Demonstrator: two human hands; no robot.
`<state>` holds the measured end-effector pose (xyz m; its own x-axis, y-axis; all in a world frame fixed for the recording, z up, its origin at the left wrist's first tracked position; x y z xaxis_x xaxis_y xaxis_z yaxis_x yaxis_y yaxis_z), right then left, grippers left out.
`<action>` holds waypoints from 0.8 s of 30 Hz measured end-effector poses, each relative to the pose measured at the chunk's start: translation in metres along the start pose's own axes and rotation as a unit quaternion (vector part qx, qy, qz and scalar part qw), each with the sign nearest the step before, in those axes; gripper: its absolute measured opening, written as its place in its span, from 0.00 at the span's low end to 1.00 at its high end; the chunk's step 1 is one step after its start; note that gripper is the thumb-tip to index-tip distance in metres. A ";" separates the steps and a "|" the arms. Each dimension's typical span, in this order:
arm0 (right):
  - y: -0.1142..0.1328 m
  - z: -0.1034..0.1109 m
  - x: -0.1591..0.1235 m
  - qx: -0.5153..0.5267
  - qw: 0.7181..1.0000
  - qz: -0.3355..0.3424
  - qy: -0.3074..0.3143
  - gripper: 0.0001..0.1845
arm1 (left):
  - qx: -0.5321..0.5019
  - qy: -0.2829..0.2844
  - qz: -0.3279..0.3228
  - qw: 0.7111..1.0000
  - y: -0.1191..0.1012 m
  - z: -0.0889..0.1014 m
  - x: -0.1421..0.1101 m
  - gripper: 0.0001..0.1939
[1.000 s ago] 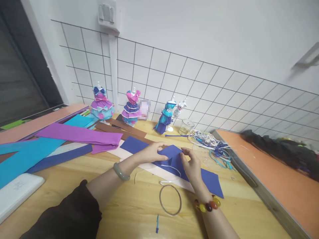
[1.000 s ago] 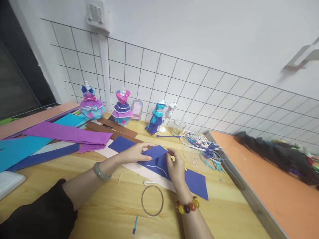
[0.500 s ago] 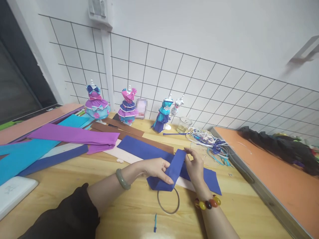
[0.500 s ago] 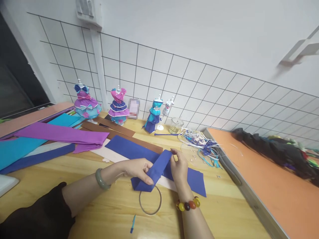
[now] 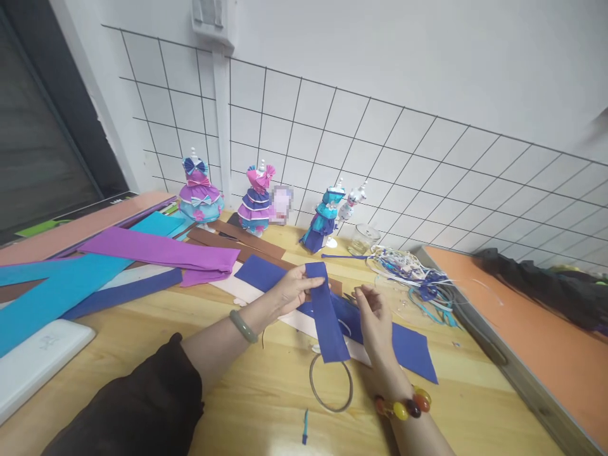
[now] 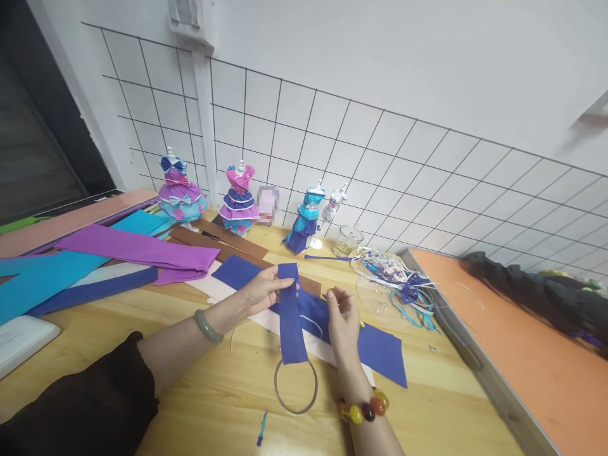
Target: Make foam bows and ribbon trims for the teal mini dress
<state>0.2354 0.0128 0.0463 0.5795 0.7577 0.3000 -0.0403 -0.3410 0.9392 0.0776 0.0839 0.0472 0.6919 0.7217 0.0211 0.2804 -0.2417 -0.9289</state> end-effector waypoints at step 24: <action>-0.037 -0.063 -0.050 0.045 0.937 -0.260 0.231 0.16 | 0.078 -0.193 -0.126 0.970 -0.048 0.066 0.006 0.13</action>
<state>0.1561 0.0226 0.0066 0.0870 0.9872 -0.1336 0.2310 0.1105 0.9667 0.0242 0.1424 0.0672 0.3061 0.9412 0.1429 0.2835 0.0531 -0.9575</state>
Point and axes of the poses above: each hand's wrist, its own x-axis towards the middle knuckle, its own z-axis out of the back of the hand, y = z × x, the point moved 9 cm from there along x, towards the middle knuckle, and after that the axes turned 14 degrees about x, right-handed, at the moved point
